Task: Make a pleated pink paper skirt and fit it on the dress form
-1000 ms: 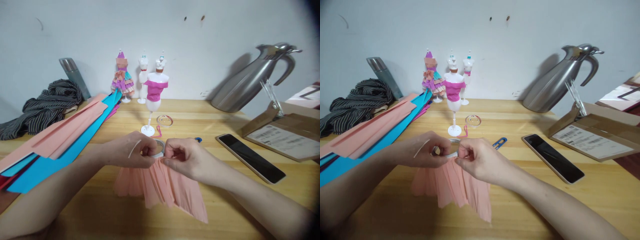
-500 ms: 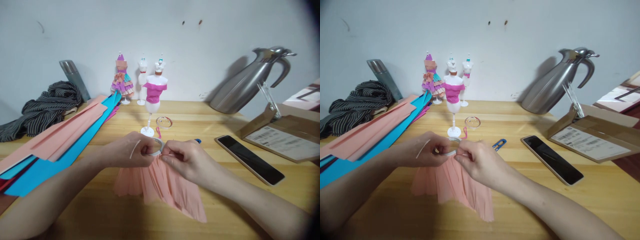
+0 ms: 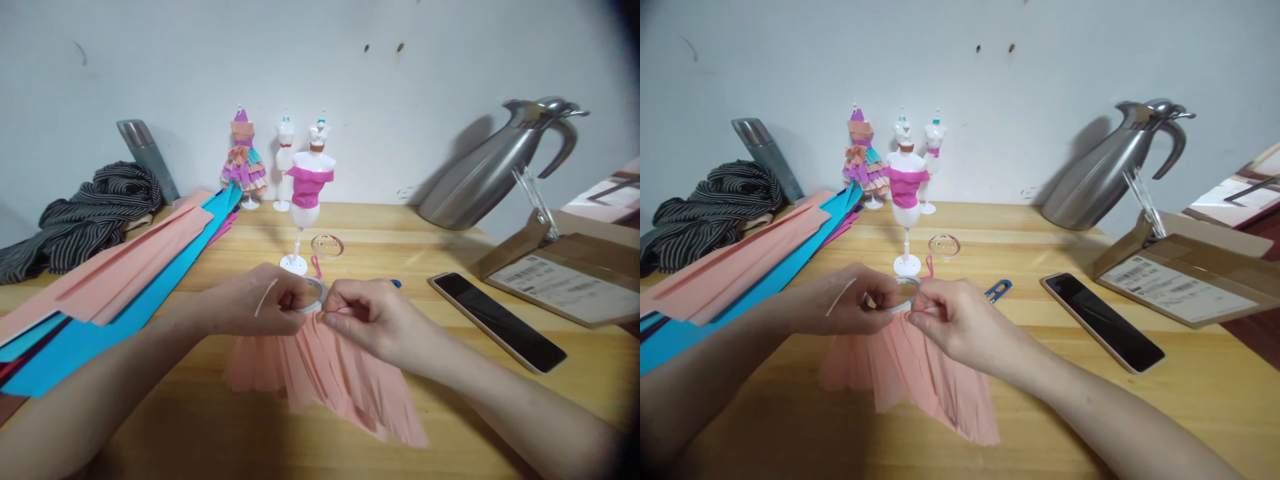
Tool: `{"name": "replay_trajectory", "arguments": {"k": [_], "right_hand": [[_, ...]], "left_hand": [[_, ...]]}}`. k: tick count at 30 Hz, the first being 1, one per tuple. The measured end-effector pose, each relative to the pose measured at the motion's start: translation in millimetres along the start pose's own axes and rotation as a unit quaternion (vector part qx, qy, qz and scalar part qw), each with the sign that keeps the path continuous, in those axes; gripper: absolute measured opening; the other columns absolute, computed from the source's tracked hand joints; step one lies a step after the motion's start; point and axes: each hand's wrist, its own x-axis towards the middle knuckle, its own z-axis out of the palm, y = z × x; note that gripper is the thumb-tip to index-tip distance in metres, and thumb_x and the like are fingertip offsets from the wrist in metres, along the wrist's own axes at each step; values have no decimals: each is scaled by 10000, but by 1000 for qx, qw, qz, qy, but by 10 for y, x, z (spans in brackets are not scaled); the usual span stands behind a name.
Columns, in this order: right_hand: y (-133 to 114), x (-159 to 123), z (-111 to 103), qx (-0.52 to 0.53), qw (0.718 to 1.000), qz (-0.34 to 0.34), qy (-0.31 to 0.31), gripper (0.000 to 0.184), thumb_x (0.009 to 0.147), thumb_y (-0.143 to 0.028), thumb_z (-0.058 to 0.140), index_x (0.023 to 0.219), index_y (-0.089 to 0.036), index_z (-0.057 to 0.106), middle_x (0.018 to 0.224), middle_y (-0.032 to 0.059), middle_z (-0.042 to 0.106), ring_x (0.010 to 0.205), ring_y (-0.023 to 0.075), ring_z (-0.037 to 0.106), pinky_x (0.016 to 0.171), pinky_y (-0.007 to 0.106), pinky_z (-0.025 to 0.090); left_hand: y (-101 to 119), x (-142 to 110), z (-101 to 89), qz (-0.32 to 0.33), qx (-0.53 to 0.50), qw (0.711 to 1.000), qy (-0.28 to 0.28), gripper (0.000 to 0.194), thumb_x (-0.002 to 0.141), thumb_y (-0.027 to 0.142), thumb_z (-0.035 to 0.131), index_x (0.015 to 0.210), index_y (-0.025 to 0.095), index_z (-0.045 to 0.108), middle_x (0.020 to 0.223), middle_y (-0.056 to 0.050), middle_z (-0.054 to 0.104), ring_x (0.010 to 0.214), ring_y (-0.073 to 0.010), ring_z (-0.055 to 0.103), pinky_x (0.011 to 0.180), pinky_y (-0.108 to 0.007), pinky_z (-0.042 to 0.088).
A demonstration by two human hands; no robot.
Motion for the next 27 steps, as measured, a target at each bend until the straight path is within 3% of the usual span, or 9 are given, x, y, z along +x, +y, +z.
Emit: {"name": "replay_trajectory", "arguments": {"k": [6, 20, 27], "right_hand": [[-55, -4, -2, -23, 1000, 5, 7, 194, 844, -244, 564, 670, -191, 496, 517, -74, 376, 488, 82, 345, 470, 219, 265], [-65, -20, 68, -91, 993, -50, 55, 177, 831, -179, 524, 663, -189, 468, 512, -69, 415, 449, 69, 368, 468, 210, 293], [-68, 14, 68, -118, 989, -12, 93, 248, 789, -229, 576, 638, -217, 379, 501, -71, 401, 446, 80, 355, 452, 223, 277]], "left_hand": [[27, -6, 18, -23, 23, 999, 8, 175, 695, 148, 505, 602, 173, 359, 577, 59, 335, 554, -70, 274, 468, -221, 197], [95, -4, 97, 39, 46, 996, 64, 207, 653, 83, 468, 579, 169, 295, 550, 67, 283, 547, -70, 194, 486, -231, 204], [61, 11, 77, 56, 45, 997, 41, 207, 660, 64, 471, 615, 176, 303, 599, 59, 319, 574, -76, 233, 505, -233, 221]]}}
